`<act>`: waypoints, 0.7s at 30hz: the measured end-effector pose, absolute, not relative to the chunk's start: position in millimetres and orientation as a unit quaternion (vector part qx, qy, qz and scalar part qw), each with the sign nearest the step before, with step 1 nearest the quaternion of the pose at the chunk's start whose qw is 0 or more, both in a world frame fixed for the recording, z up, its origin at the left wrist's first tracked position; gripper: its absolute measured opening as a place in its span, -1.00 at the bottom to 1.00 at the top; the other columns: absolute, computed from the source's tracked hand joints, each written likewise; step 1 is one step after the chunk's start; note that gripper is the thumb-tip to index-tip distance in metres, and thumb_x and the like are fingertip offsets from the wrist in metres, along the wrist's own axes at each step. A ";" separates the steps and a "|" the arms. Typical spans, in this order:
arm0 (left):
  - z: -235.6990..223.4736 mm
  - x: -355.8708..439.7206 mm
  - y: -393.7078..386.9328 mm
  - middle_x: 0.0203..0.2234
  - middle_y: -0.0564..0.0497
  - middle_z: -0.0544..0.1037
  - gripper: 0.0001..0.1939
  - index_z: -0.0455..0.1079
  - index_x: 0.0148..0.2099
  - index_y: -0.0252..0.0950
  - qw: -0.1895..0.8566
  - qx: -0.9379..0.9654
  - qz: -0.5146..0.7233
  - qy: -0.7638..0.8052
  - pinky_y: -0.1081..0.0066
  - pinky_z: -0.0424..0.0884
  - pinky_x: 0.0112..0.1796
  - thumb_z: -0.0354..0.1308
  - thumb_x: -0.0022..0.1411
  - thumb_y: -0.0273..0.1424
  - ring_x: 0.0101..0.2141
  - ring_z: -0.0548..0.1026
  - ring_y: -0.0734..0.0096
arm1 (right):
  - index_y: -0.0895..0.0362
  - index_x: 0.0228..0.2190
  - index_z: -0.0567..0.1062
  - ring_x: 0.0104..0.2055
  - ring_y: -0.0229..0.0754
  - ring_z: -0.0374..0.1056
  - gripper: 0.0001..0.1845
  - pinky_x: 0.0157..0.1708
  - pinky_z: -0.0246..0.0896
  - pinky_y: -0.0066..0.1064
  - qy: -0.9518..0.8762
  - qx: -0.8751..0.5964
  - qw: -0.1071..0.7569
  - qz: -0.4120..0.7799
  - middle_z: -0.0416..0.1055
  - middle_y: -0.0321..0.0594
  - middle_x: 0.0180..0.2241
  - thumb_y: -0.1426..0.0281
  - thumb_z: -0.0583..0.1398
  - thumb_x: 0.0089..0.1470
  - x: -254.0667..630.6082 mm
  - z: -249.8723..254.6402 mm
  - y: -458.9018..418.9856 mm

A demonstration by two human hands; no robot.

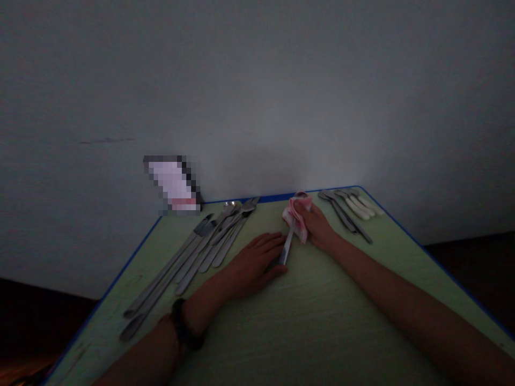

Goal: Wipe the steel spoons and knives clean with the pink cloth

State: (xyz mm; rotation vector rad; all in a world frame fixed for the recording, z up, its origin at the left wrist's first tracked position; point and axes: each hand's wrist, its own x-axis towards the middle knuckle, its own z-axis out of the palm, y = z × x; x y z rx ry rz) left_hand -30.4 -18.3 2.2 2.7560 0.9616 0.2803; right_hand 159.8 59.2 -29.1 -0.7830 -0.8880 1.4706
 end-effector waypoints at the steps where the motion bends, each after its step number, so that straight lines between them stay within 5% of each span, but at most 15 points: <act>1: 2.3 -30.3 -18.4 0.20 -0.16 0.22 -0.51 0.19 0.20 -0.32 0.107 0.934 0.095 0.327 0.10 0.04 0.20 -0.13 0.35 -0.15 0.23 0.08 0.19 | 0.10 -0.35 0.45 -0.45 -0.27 0.35 -0.56 -0.39 0.30 -0.44 -0.382 -0.334 0.588 0.630 0.44 -0.30 -0.46 0.08 0.34 -0.24 159.9 -28.9 58.9; 21: 1.4 -30.9 -18.4 0.22 -0.12 0.19 -0.52 0.15 0.22 -0.27 0.118 0.933 0.114 0.320 0.08 0.04 0.20 -0.12 0.35 -0.17 0.23 0.08 0.19 | 0.17 -0.48 0.43 -0.46 -0.25 0.32 -0.80 -0.39 0.27 -0.41 -0.318 -0.342 0.590 0.659 0.45 -0.29 -0.49 0.52 0.14 -0.32 160.1 -18.1 58.2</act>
